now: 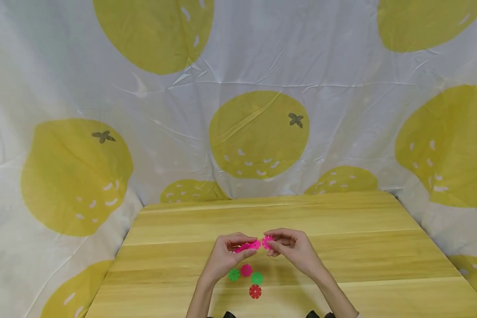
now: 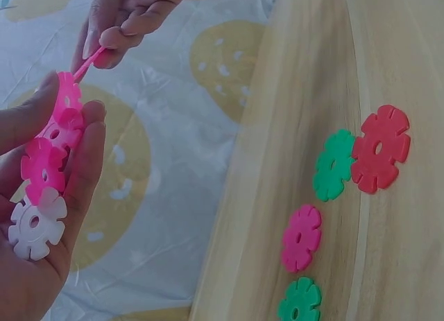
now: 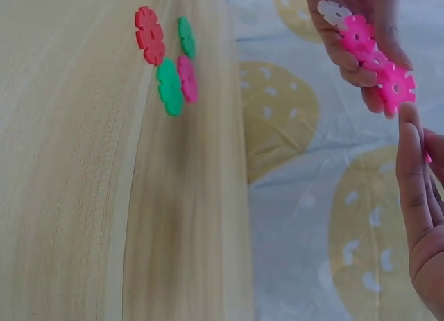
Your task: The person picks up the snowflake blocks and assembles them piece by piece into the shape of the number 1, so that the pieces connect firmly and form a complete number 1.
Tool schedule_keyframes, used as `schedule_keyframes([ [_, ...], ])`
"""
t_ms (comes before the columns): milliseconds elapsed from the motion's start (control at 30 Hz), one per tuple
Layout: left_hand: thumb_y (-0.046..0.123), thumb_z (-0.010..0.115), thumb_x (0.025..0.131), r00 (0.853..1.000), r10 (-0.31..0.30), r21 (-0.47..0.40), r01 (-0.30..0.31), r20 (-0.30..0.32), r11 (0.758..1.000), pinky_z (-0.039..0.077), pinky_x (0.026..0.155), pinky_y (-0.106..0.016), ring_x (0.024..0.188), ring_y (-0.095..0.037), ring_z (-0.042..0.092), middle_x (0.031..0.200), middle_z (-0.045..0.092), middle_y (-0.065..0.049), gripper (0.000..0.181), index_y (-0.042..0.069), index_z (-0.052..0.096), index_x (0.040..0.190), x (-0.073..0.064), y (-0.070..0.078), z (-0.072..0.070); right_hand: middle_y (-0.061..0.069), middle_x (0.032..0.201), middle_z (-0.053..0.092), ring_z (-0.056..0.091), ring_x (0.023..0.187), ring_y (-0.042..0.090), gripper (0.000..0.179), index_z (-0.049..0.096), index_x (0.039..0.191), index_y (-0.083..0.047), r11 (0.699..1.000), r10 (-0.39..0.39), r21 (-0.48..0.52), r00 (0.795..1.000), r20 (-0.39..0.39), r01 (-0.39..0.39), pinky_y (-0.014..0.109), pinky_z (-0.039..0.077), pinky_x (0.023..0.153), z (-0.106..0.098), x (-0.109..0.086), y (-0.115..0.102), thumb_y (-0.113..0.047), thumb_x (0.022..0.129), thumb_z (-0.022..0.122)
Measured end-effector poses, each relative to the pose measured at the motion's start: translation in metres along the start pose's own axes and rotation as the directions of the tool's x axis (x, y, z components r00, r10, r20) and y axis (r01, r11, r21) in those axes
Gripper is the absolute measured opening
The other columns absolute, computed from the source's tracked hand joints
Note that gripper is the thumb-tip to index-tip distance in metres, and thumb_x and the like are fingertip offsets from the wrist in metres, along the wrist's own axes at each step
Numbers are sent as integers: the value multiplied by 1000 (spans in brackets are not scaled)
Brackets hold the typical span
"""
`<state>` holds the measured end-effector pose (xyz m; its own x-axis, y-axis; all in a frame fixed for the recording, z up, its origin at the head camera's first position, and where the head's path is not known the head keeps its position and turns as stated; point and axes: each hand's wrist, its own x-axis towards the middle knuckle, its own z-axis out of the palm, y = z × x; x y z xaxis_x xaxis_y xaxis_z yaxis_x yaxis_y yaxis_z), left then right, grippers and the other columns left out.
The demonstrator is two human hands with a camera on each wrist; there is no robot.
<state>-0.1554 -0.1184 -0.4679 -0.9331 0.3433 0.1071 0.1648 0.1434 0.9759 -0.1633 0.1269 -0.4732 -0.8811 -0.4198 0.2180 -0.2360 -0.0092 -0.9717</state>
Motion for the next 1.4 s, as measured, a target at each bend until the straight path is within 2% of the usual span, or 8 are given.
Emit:
schedule_keyframes([
  [300,19,83,89,1000,7,-31,-8,-26,1000,59,84,-26,102,-17,68,113,76,-11,30,14,79,119,-1,4,1,28,104,70,78,83,16,29,69,126,1,998,-45,52,999,-12,46,50,62,79,2,-1,-3,-10,100,69],
  [567,17,82,90,999,49,-23,-49,13,999,60,78,-25,97,-15,71,112,76,-16,28,10,79,117,-2,1,1,30,106,72,79,83,18,25,70,121,6,993,-105,52,994,-7,105,51,61,78,3,-2,-1,-5,99,67],
  [767,17,81,90,997,72,-27,-71,29,997,60,74,-24,94,-15,72,110,75,-18,28,8,79,117,-2,1,1,30,106,73,79,84,18,29,67,121,13,993,-106,51,994,-3,106,47,63,78,4,-2,-2,-5,99,68],
  [967,17,81,90,997,72,-19,-72,25,997,58,71,-22,93,-14,70,108,75,-17,28,9,79,116,-2,2,0,23,104,76,79,83,16,25,71,118,8,995,-94,25,994,-57,95,39,65,76,5,-2,-2,-7,98,70],
  [1200,18,82,90,998,65,-20,-65,27,998,58,73,-22,90,-13,70,106,75,-17,28,11,80,116,-1,2,0,23,100,75,79,81,18,23,72,115,4,997,-72,19,993,-94,74,36,65,75,8,-1,1,-9,96,73],
  [1300,18,82,90,997,67,-14,-66,27,998,58,72,-22,88,-12,70,105,75,-17,27,11,80,116,-1,2,0,23,99,75,79,82,18,25,72,117,5,997,-68,28,994,-90,70,39,65,77,9,-1,2,-9,96,73],
  [1400,18,82,89,997,67,-8,-67,25,998,57,70,-21,84,-10,67,103,75,-17,27,11,80,115,-1,1,1,26,101,75,79,83,16,28,70,121,10,994,-100,33,993,-70,102,40,64,78,8,-2,4,-6,98,70],
])
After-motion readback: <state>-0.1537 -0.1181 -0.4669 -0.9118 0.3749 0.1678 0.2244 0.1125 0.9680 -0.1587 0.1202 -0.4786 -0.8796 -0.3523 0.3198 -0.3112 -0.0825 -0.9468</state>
